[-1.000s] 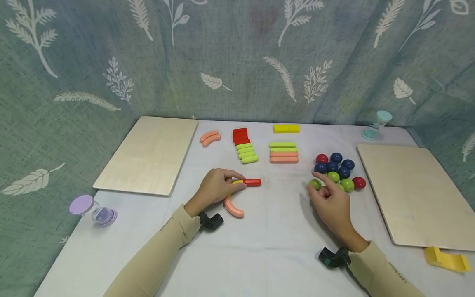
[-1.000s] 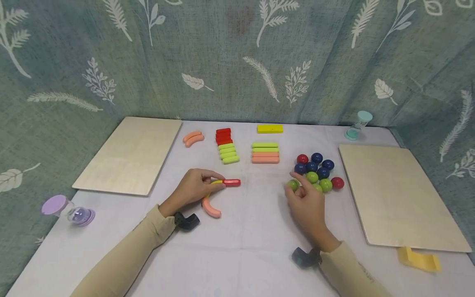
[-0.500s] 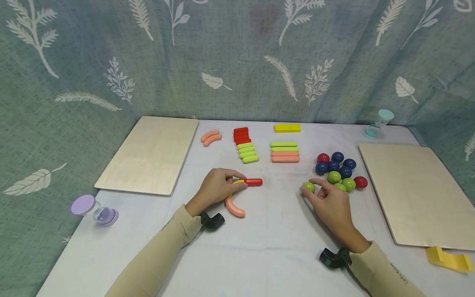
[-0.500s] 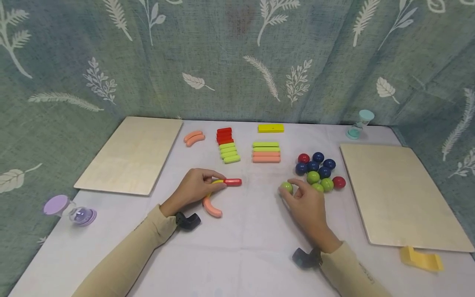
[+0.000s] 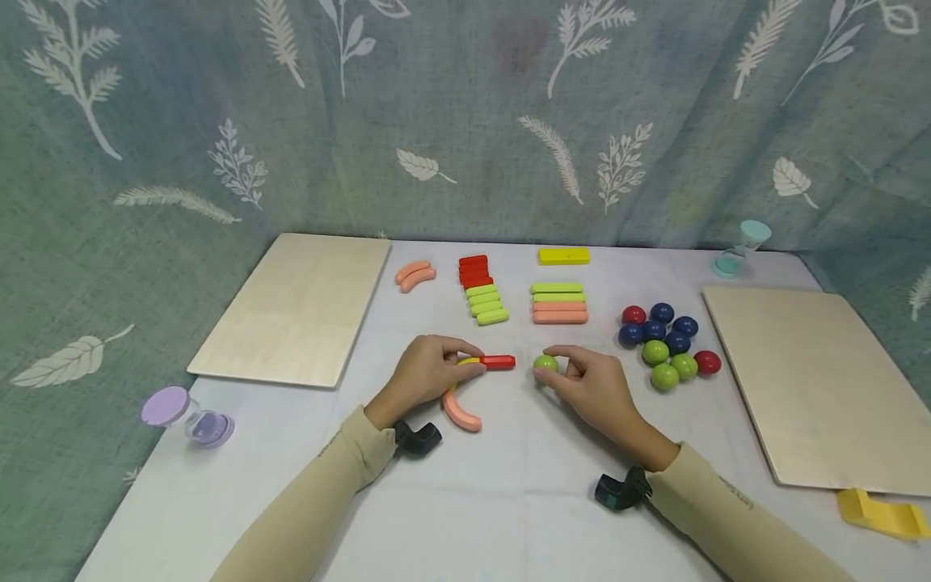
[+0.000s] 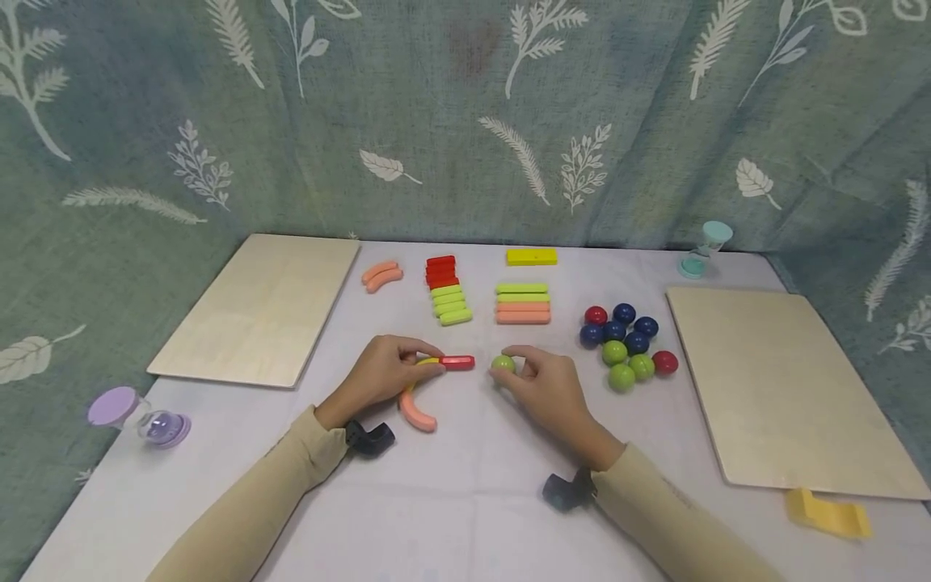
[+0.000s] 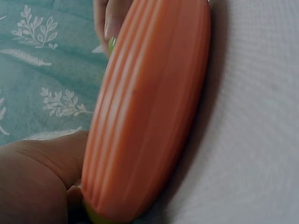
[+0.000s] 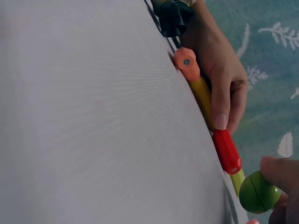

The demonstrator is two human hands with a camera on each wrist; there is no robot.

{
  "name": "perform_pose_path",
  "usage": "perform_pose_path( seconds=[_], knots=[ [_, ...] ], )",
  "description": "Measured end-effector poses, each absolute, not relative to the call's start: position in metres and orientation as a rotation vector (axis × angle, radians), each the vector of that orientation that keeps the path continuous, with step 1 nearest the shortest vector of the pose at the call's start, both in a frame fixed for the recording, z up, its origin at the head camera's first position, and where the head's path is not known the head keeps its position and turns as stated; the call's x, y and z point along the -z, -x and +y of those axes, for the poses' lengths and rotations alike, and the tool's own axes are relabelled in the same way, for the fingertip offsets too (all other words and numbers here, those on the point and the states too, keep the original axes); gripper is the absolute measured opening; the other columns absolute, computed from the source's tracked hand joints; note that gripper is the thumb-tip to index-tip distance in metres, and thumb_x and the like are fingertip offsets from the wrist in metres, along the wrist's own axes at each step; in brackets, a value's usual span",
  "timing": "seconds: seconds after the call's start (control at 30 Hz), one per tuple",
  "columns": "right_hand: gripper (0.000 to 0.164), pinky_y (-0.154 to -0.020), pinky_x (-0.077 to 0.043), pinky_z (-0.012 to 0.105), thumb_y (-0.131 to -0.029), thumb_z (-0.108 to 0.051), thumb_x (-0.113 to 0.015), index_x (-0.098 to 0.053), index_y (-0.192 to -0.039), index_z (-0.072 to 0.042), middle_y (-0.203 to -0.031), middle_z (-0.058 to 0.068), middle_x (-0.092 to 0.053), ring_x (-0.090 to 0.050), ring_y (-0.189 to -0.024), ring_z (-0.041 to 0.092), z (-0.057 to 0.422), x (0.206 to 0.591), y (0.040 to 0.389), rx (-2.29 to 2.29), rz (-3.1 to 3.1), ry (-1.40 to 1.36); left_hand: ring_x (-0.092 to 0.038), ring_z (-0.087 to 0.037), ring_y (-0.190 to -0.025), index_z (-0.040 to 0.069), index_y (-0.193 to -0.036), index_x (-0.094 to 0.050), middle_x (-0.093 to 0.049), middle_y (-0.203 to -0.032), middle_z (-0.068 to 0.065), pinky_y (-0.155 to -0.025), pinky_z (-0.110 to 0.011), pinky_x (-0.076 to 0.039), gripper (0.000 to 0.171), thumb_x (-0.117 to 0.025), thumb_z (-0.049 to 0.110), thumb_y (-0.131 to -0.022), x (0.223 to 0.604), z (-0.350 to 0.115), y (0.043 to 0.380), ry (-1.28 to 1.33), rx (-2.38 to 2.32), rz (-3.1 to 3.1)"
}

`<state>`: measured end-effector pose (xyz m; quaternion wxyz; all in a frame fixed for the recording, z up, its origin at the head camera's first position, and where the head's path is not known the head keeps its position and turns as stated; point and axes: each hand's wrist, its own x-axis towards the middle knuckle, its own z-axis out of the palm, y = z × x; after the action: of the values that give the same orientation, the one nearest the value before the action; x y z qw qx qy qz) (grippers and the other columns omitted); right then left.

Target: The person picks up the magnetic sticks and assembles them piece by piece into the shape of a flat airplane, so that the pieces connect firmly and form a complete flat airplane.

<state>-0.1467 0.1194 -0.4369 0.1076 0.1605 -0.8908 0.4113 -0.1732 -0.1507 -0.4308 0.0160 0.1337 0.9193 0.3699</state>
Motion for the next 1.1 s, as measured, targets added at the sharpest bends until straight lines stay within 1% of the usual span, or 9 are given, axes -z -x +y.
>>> perform_pose_path(
  seconds=[0.27, 0.53, 0.77, 0.9, 1.03, 1.1],
  knots=[
    [0.037, -0.042, -0.027, 0.026, -0.077, -0.04, -0.076, -0.07, -0.106, -0.018, -0.051, -0.008, -0.041, -0.037, -0.045, 0.009, 0.103, 0.441, 0.163, -1.259, -2.59, -0.531, -0.036, -0.009, -0.048, 0.036, -0.088, -0.073, -0.04, -0.05, 0.005, -0.047, -0.027, -0.024, 0.017, -0.076, 0.045, -0.075, 0.434, -0.15, 0.175, -0.444, -1.171, 2.868],
    [0.036, -0.042, -0.026, 0.026, -0.078, -0.044, -0.073, -0.071, -0.104, -0.019, -0.051, -0.008, -0.041, -0.037, -0.044, 0.009, 0.1, 0.441, 0.165, -1.26, -2.585, -0.552, -0.036, -0.01, -0.048, 0.036, -0.09, -0.073, -0.039, -0.05, 0.004, -0.048, -0.027, -0.024, 0.022, -0.076, 0.049, -0.073, 0.432, -0.152, 0.173, -0.448, -1.185, 2.872],
    [0.041, -0.042, -0.028, 0.026, -0.078, -0.042, -0.074, -0.069, -0.109, -0.017, -0.051, -0.008, -0.042, -0.037, -0.045, 0.008, 0.102, 0.439, 0.163, -1.247, -2.636, -0.553, -0.036, -0.011, -0.048, 0.034, -0.091, -0.073, -0.04, -0.05, 0.003, -0.048, -0.027, -0.024, 0.023, -0.076, 0.049, -0.073, 0.433, -0.153, 0.173, -0.418, -1.199, 2.855],
    [0.04, -0.042, -0.028, 0.025, -0.077, -0.042, -0.075, -0.068, -0.111, -0.022, -0.052, -0.009, -0.043, -0.038, -0.046, 0.008, 0.103, 0.44, 0.164, -1.205, -2.713, -0.541, -0.035, -0.011, -0.047, 0.034, -0.091, -0.073, -0.039, -0.05, 0.003, -0.047, -0.027, -0.024, 0.021, -0.076, 0.046, -0.074, 0.433, -0.154, 0.175, -0.439, -1.201, 2.848],
    [0.036, -0.043, -0.027, 0.026, -0.075, -0.047, -0.075, -0.068, -0.105, -0.029, -0.053, -0.008, -0.043, -0.038, -0.048, 0.008, 0.104, 0.44, 0.163, -1.227, -2.757, -0.546, -0.035, -0.009, -0.048, 0.031, -0.092, -0.074, -0.038, -0.05, 0.004, -0.045, -0.026, -0.025, 0.017, -0.078, 0.037, -0.076, 0.427, -0.157, 0.178, -0.508, -1.148, 2.845],
    [0.035, -0.043, -0.027, 0.026, -0.073, -0.048, -0.076, -0.068, -0.102, -0.03, -0.053, -0.008, -0.042, -0.037, -0.048, 0.008, 0.104, 0.44, 0.162, -1.241, -2.754, -0.565, -0.036, -0.009, -0.048, 0.03, -0.092, -0.074, -0.038, -0.051, 0.005, -0.045, -0.026, -0.026, 0.017, -0.078, 0.034, -0.076, 0.422, -0.159, 0.18, -0.554, -1.106, 2.832]
  ],
)
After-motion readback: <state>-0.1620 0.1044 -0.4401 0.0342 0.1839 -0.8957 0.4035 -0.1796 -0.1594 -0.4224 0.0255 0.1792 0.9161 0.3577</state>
